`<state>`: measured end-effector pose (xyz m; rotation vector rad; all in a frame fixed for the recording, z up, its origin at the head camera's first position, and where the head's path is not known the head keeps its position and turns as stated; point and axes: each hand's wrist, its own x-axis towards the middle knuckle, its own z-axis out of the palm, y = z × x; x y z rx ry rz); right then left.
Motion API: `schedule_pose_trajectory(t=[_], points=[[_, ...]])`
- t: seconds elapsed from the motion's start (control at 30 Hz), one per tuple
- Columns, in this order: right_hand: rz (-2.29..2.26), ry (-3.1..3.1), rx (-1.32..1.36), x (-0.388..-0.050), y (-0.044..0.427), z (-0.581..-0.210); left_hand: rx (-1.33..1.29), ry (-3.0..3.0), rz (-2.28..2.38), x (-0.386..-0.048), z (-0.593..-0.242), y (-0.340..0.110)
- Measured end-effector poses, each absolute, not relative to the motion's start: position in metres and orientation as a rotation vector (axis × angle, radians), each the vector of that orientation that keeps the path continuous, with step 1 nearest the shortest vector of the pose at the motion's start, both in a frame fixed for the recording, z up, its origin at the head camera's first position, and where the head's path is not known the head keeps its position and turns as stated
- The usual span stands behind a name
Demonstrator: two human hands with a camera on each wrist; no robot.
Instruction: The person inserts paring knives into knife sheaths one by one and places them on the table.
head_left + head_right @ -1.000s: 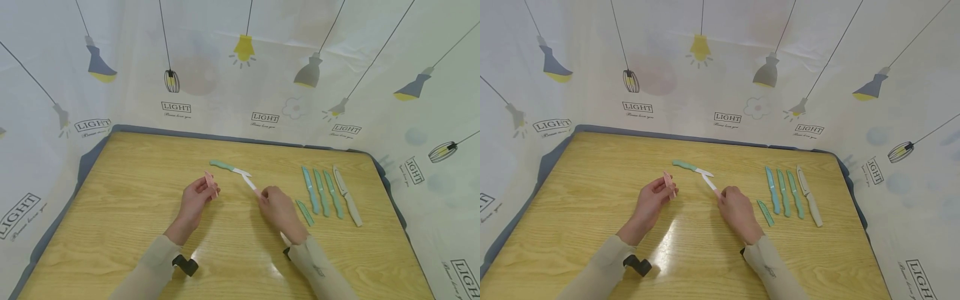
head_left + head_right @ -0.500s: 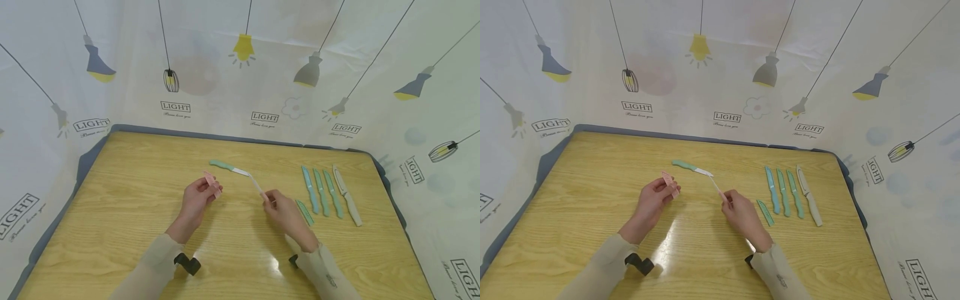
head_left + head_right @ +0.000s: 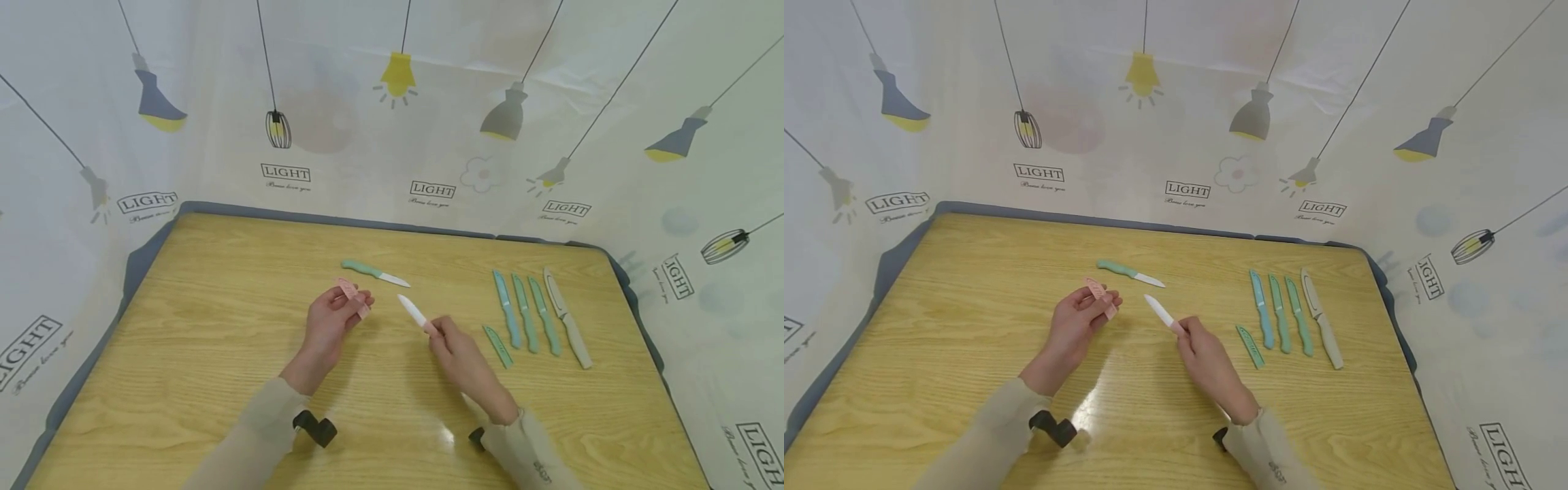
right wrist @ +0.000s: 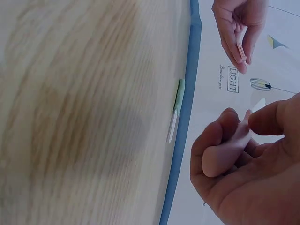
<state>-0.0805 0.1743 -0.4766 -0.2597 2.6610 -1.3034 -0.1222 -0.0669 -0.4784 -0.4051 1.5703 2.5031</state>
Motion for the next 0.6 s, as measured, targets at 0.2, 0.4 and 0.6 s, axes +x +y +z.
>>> schedule_pose_trajectory(t=[0.2, 0.4, 0.6], points=[[-1.257, 2.669, -0.285, -0.076, 0.168, -0.477, -0.422, 1.554, 2.534, -0.122, -0.477, -0.061], [-1.224, 2.692, -0.309, -0.075, 0.163, -0.477, -0.448, 1.556, 2.566, -0.122, -0.476, -0.054], [-1.209, 2.669, -0.296, -0.074, 0.159, -0.475, -0.452, 1.543, 2.586, -0.121, -0.474, -0.049]])
